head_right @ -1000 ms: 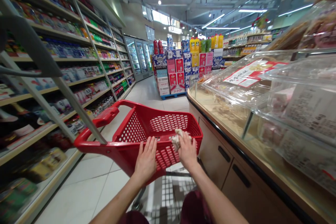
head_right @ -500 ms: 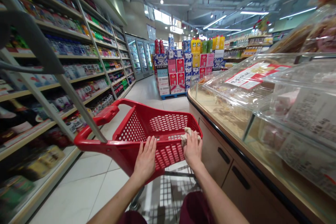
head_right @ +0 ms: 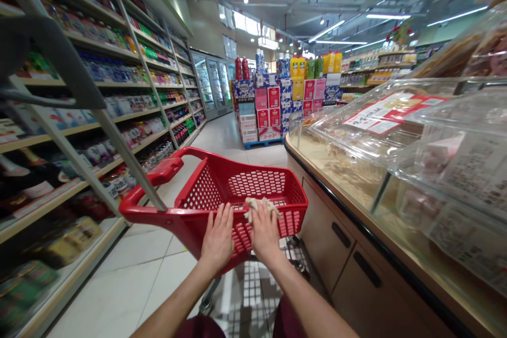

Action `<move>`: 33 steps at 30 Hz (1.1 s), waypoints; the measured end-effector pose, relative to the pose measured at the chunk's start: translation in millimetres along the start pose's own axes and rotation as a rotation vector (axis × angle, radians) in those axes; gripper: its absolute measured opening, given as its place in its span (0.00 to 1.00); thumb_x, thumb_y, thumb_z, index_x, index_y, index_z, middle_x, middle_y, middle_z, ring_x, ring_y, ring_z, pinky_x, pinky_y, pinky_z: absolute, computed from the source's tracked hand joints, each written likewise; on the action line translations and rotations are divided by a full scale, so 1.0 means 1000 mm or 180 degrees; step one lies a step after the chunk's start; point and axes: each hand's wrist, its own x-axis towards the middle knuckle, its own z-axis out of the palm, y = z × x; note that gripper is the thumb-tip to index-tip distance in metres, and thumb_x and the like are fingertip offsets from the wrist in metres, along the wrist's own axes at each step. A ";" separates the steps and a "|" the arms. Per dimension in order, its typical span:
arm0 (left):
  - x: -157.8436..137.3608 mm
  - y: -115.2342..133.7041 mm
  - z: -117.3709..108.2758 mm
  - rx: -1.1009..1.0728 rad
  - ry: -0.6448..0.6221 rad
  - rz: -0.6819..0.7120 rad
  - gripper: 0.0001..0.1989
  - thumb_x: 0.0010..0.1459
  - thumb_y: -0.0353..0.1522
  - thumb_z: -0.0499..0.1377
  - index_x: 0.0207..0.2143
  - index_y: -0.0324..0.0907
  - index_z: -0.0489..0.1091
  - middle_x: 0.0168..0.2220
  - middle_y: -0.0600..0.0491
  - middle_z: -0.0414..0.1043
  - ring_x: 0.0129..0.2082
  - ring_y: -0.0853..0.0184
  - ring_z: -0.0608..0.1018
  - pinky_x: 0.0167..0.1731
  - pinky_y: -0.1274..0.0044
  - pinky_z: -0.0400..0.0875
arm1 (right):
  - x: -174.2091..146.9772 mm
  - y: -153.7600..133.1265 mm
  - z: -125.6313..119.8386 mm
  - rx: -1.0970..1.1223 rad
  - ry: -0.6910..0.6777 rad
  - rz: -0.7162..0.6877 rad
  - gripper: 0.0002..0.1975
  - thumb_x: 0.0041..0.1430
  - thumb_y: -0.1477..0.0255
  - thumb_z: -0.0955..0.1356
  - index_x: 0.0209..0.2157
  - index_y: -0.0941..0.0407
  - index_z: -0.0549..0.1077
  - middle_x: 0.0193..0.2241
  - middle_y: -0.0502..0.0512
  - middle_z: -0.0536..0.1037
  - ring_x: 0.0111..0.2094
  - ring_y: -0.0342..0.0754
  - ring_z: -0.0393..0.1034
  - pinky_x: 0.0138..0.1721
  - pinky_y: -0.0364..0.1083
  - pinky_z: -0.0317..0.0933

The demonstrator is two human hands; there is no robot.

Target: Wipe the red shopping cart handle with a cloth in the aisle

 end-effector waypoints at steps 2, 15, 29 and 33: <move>-0.001 -0.006 -0.002 0.0000 0.0018 0.0111 0.30 0.51 0.33 0.46 0.57 0.34 0.49 0.60 0.47 0.46 0.60 0.60 0.46 0.58 0.64 0.41 | 0.002 -0.007 0.002 0.0065 -0.0012 -0.0229 0.25 0.53 0.76 0.58 0.54 0.59 0.59 0.59 0.58 0.52 0.60 0.52 0.38 0.56 0.56 0.37; -0.010 -0.030 -0.003 -0.0115 0.0343 -0.0046 0.31 0.47 0.31 0.48 0.56 0.34 0.52 0.59 0.48 0.49 0.60 0.60 0.49 0.58 0.65 0.42 | 0.003 -0.022 0.004 0.0168 0.0165 -0.0207 0.24 0.54 0.77 0.57 0.53 0.59 0.61 0.57 0.59 0.55 0.59 0.52 0.43 0.55 0.57 0.39; -0.019 -0.054 -0.014 -0.0367 0.0553 -0.0113 0.30 0.47 0.29 0.48 0.55 0.33 0.55 0.58 0.48 0.52 0.59 0.61 0.52 0.58 0.65 0.41 | 0.011 -0.048 0.004 0.0270 0.0206 -0.0269 0.24 0.54 0.77 0.57 0.53 0.59 0.60 0.57 0.60 0.56 0.58 0.52 0.45 0.54 0.57 0.41; -0.027 -0.070 -0.017 -0.0270 0.0769 -0.0316 0.30 0.45 0.27 0.48 0.54 0.33 0.56 0.58 0.47 0.53 0.59 0.62 0.53 0.58 0.65 0.40 | 0.018 -0.036 0.001 0.0196 0.0188 0.0310 0.23 0.53 0.79 0.57 0.53 0.61 0.61 0.56 0.64 0.58 0.57 0.54 0.49 0.52 0.58 0.43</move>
